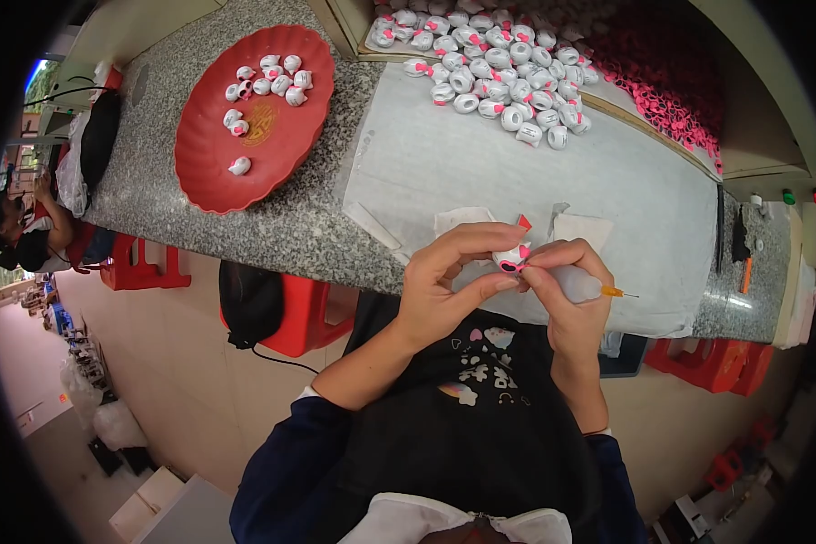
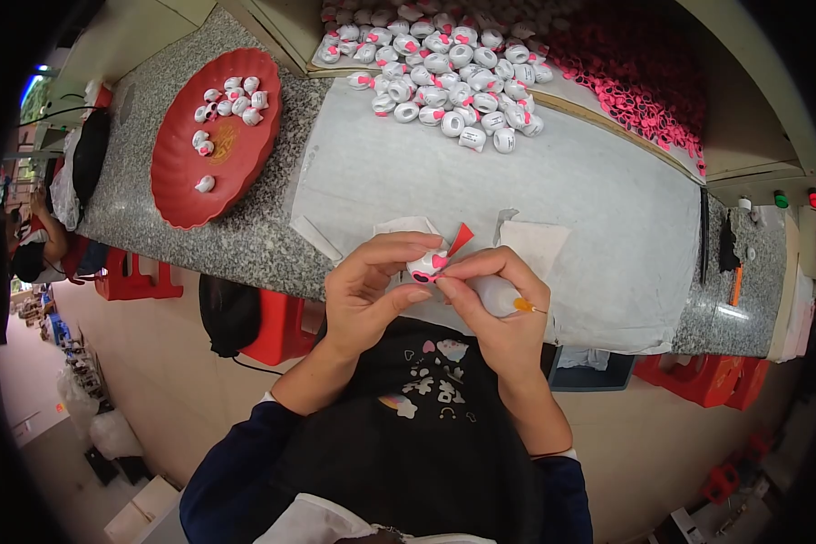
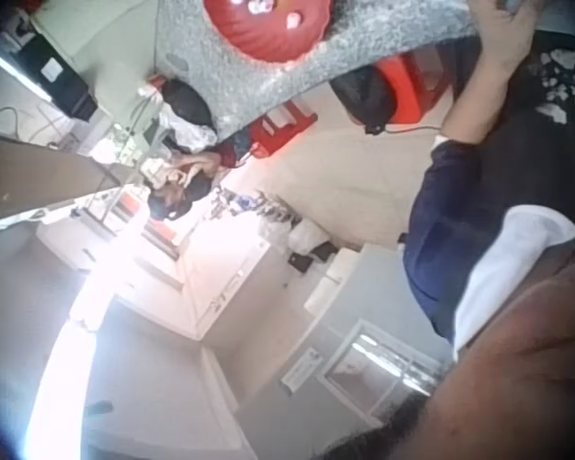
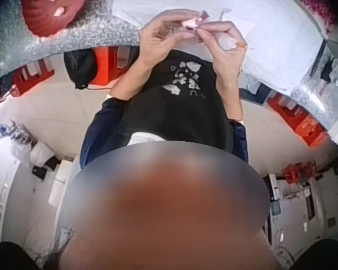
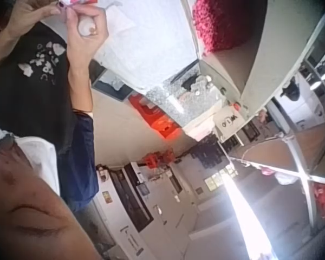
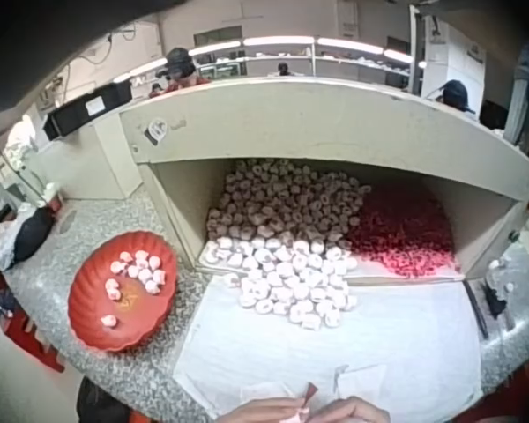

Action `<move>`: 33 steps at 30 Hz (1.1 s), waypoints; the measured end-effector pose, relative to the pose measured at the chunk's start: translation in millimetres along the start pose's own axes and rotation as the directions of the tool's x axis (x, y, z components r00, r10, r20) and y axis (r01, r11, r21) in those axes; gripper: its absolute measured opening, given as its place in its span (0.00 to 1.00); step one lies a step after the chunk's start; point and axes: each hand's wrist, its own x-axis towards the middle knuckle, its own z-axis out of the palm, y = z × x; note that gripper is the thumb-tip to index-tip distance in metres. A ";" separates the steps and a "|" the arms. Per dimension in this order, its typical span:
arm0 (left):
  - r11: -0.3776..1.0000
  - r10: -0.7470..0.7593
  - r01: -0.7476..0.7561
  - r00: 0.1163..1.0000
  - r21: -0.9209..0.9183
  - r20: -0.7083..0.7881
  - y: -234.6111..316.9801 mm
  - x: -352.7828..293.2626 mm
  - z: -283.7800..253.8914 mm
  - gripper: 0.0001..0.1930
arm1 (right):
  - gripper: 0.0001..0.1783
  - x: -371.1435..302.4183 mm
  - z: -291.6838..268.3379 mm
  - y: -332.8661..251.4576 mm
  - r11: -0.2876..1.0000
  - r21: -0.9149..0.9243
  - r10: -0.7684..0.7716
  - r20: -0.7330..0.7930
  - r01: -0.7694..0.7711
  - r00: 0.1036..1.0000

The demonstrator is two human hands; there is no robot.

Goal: Assembling small toy components by applying glue to plastic heads and attaching red bows.

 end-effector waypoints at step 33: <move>0.992 -0.097 0.102 0.993 -0.081 0.064 1.2 -2.6 -4.1 0.13 | 0.12 -4.5 -10.5 3.0 0.992 0.022 0.119 0.108 -0.122 0.987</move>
